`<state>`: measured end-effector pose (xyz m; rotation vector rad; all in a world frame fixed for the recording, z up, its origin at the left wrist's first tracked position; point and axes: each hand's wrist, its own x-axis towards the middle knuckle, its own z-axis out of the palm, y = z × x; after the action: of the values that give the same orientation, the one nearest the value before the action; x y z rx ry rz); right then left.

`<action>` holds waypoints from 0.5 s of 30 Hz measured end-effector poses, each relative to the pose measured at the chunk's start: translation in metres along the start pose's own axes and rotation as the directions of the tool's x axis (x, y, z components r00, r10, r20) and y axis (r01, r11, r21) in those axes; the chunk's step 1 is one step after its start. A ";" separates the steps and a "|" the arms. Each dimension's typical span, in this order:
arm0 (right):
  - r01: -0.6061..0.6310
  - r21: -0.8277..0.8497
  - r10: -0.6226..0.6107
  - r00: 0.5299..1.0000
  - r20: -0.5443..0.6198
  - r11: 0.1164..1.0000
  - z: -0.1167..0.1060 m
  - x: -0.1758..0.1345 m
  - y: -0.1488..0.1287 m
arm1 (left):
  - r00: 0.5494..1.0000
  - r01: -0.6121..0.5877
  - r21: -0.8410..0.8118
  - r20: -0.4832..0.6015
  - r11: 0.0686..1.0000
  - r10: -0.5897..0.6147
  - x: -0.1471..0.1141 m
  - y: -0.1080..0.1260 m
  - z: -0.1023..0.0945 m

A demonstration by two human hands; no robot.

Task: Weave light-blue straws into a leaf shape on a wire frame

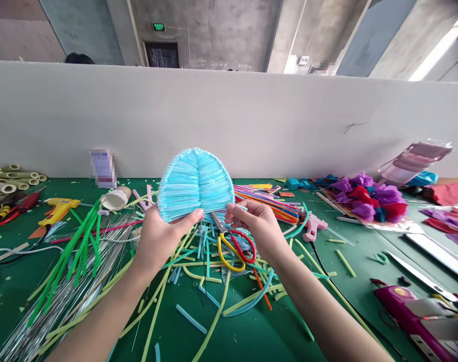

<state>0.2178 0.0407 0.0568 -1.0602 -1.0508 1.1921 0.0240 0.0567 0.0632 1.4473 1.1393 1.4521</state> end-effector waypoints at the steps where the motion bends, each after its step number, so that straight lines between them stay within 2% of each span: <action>1: 0.004 -0.002 -0.004 1.000 -0.010 1.000 0.001 -0.001 -0.001 | 1.000 -0.025 0.038 -0.014 0.999 0.026 -0.002 0.003 0.000; 3: 0.025 -0.029 -0.026 0.999 -0.026 0.999 0.002 -0.003 -0.002 | 0.998 -0.055 0.096 -0.038 0.994 0.059 -0.005 0.007 0.001; 5: 0.062 -0.070 -0.064 0.997 -0.031 0.996 0.002 -0.004 -0.003 | 0.997 -0.050 0.080 -0.053 0.995 0.055 -0.007 0.009 0.002; 7: 0.089 -0.067 -0.091 0.996 -0.025 0.994 0.002 -0.006 -0.004 | 1.000 -0.004 -0.072 -0.028 0.997 0.002 -0.007 0.011 0.003; 9: 0.084 -0.002 -0.084 0.996 -0.023 0.996 0.003 -0.008 -0.006 | 0.993 0.099 -0.297 0.087 0.950 -0.077 -0.008 0.012 0.004; 11: 0.073 0.069 -0.070 0.997 -0.036 0.995 0.005 -0.010 -0.007 | 0.964 0.230 -0.452 0.226 0.862 -0.138 -0.008 0.013 0.005; 13: 0.077 0.093 -0.074 0.996 -0.042 0.993 0.007 -0.011 -0.007 | 0.942 0.302 -0.508 0.291 0.807 -0.169 -0.009 0.014 0.006; 15: 0.096 0.069 -0.094 0.995 -0.025 0.993 0.009 -0.011 -0.005 | 0.950 0.289 -0.519 0.256 0.805 -0.176 -0.009 0.012 0.008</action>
<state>0.2092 0.0297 0.0624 -0.9562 -1.0240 1.1306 0.0337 0.0454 0.0717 0.9727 0.6623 1.2852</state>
